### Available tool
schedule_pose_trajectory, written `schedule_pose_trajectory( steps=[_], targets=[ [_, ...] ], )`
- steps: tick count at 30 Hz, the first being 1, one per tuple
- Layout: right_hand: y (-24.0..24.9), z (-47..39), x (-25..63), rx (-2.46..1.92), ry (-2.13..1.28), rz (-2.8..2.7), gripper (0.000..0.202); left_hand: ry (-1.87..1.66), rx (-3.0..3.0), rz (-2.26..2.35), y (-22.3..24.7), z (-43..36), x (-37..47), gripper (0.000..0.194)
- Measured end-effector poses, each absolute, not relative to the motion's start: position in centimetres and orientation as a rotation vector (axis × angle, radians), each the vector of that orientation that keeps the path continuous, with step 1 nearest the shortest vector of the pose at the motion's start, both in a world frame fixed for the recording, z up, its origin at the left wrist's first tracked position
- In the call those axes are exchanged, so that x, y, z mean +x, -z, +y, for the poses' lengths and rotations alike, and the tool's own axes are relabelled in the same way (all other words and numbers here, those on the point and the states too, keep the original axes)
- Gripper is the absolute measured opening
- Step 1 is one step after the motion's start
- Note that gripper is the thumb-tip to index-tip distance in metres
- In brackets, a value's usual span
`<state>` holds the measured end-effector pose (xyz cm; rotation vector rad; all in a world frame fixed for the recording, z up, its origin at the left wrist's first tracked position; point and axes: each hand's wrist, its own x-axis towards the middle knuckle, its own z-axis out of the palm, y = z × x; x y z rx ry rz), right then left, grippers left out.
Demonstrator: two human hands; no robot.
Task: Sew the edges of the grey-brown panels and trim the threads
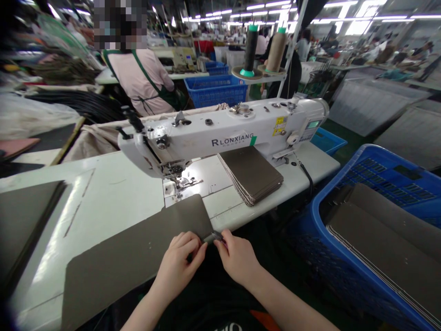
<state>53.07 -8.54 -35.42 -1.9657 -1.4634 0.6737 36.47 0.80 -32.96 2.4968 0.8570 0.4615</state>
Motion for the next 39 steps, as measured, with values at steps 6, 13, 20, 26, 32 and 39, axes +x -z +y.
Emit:
schedule_pose_trajectory(
  steps=[6, 13, 20, 26, 32, 39],
  targets=[
    [35.5, -8.5, 53.1, -1.875, -0.748, -1.339, 0.022, -0.505, 2.478, 0.924, 33.3, 0.9, 36.5, 0.017],
    [35.6, -9.1, 53.1, -1.996, -0.615, -1.524, 0.017, -0.476, 2.476, 1.01, 33.6, 1.1, 37.2, 0.009],
    [36.0, -8.9, 53.2, -2.026, -0.582, -1.555, 0.018, -0.394, 2.526, 1.001, 33.2, 1.7, 37.9, 0.008],
    [35.7, -8.8, 53.3, -2.012, -0.589, -1.56, 0.016, -0.359, 2.488, 1.018, 32.9, 1.9, 37.9, 0.009],
    [35.8, -8.9, 53.4, -1.996, -0.592, -1.558, 0.017, -0.333, 2.46, 1.031, 32.8, 1.9, 38.1, 0.01],
    [36.0, -8.7, 53.2, -1.981, -0.618, -1.507, 0.017, -0.312, 2.446, 1.026, 32.6, 2.1, 38.1, 0.01]
  ],
)
